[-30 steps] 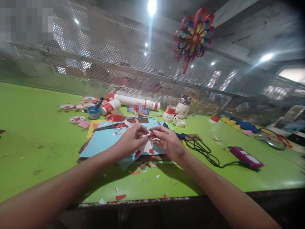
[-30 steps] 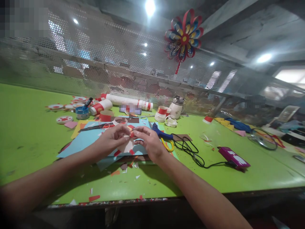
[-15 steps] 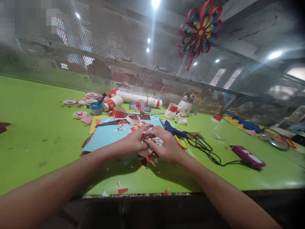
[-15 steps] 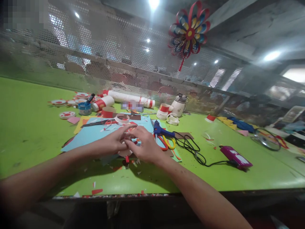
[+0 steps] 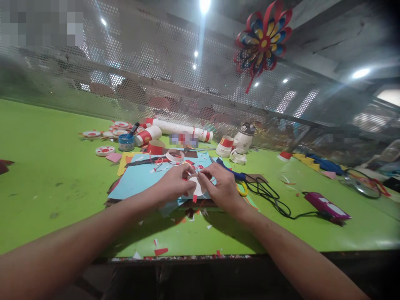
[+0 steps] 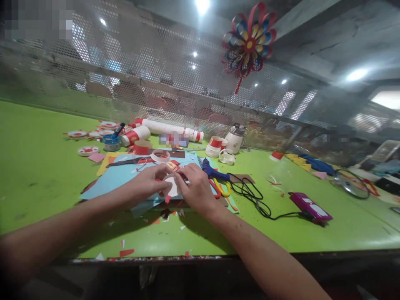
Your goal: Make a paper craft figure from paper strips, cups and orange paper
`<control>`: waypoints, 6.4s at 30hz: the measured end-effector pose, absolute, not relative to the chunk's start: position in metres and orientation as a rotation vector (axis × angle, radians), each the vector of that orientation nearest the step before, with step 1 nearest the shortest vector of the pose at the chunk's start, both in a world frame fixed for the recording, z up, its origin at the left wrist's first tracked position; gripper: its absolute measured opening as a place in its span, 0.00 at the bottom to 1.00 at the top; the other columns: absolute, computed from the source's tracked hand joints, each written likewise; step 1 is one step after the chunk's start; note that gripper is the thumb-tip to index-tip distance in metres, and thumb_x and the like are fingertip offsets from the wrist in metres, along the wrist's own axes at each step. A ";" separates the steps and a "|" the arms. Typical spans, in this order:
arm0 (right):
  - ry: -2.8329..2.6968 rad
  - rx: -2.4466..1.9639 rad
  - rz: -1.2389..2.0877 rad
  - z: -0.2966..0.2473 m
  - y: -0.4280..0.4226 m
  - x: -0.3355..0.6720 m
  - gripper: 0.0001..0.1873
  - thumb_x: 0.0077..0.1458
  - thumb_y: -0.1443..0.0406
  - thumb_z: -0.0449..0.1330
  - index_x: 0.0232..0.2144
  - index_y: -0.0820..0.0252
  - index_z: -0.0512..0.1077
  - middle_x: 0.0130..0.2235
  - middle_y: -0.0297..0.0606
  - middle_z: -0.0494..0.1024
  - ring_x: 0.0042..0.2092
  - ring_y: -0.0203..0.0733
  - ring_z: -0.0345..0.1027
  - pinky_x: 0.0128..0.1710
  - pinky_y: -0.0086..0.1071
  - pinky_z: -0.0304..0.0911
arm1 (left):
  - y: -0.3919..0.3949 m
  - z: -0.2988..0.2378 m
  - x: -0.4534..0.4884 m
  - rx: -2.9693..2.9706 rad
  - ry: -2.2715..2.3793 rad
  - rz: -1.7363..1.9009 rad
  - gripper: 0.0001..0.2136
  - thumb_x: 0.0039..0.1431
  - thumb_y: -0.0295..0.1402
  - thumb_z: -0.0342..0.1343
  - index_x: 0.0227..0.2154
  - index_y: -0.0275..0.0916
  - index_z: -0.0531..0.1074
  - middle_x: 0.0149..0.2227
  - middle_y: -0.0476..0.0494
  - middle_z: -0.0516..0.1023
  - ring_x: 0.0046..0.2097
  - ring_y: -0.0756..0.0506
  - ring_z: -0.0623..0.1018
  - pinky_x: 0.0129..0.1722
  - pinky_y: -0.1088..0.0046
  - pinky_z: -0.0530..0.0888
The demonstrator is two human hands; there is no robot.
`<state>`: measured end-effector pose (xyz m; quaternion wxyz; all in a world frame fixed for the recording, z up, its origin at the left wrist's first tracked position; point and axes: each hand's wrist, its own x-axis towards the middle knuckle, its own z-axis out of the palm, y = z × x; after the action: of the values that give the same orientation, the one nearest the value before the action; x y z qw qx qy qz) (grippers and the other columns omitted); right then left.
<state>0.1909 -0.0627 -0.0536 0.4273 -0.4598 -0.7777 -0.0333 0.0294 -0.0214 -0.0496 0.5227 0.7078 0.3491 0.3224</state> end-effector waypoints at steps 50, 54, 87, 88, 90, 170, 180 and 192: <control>-1.221 -1.107 1.210 -0.057 -0.043 0.203 0.19 0.48 0.51 0.63 0.27 0.62 0.71 0.20 0.28 0.67 0.21 0.30 0.61 0.23 0.27 0.61 | -0.008 -0.055 0.027 1.329 0.818 1.025 0.07 0.45 0.29 0.58 0.28 0.36 0.67 0.20 0.53 0.68 0.21 0.54 0.65 0.20 0.78 0.57; -1.568 -1.269 0.891 -0.060 -0.048 0.196 0.19 0.51 0.50 0.60 0.25 0.61 0.70 0.22 0.30 0.70 0.23 0.33 0.64 0.26 0.29 0.61 | -0.006 -0.054 0.024 1.244 0.862 1.066 0.07 0.44 0.24 0.54 0.30 0.36 0.68 0.18 0.55 0.64 0.19 0.54 0.61 0.19 0.78 0.55; -1.406 -1.330 1.074 -0.061 -0.050 0.186 0.23 0.50 0.48 0.58 0.20 0.62 0.68 0.18 0.29 0.67 0.19 0.30 0.58 0.20 0.26 0.55 | -0.016 -0.048 0.029 0.986 0.921 1.093 0.13 0.47 0.27 0.57 0.39 0.34 0.70 0.26 0.48 0.74 0.24 0.52 0.72 0.23 0.78 0.69; -1.344 -1.307 1.159 -0.060 -0.050 0.185 0.22 0.48 0.49 0.60 0.22 0.62 0.69 0.19 0.29 0.67 0.19 0.30 0.59 0.20 0.26 0.55 | -0.018 -0.047 0.030 0.980 0.912 1.089 0.14 0.47 0.26 0.57 0.40 0.34 0.70 0.26 0.47 0.75 0.25 0.52 0.72 0.23 0.78 0.70; -1.234 -1.246 1.319 -0.060 -0.050 0.186 0.20 0.45 0.51 0.64 0.25 0.63 0.71 0.20 0.29 0.68 0.20 0.30 0.60 0.20 0.26 0.55 | -0.020 -0.048 0.031 0.971 0.891 1.074 0.14 0.47 0.26 0.57 0.40 0.34 0.70 0.28 0.46 0.76 0.26 0.52 0.73 0.26 0.77 0.71; -1.326 -1.277 1.066 -0.061 -0.048 0.210 0.16 0.52 0.52 0.60 0.31 0.60 0.73 0.28 0.34 0.71 0.28 0.35 0.62 0.29 0.30 0.61 | -0.001 -0.062 0.023 0.996 0.574 0.883 0.09 0.45 0.31 0.65 0.29 0.32 0.74 0.28 0.44 0.76 0.29 0.49 0.76 0.35 0.70 0.73; -1.211 -1.171 1.271 -0.060 -0.047 0.209 0.16 0.49 0.54 0.64 0.30 0.63 0.74 0.29 0.36 0.71 0.27 0.34 0.61 0.26 0.30 0.60 | -0.004 -0.061 0.023 1.028 0.632 0.837 0.09 0.48 0.34 0.63 0.30 0.34 0.76 0.30 0.44 0.76 0.28 0.53 0.73 0.32 0.75 0.70; -1.395 -1.357 0.948 -0.058 -0.046 0.210 0.18 0.51 0.51 0.60 0.29 0.63 0.72 0.23 0.33 0.69 0.24 0.33 0.59 0.25 0.29 0.58 | 0.046 -0.015 -0.035 1.194 0.935 1.068 0.12 0.40 0.30 0.66 0.31 0.32 0.75 0.27 0.45 0.76 0.27 0.51 0.75 0.29 0.74 0.71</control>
<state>0.2101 -0.0458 -0.0582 0.4694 -0.5536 -0.5689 0.3868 -0.0354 0.0461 -0.0148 0.6000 0.5150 0.4032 0.4606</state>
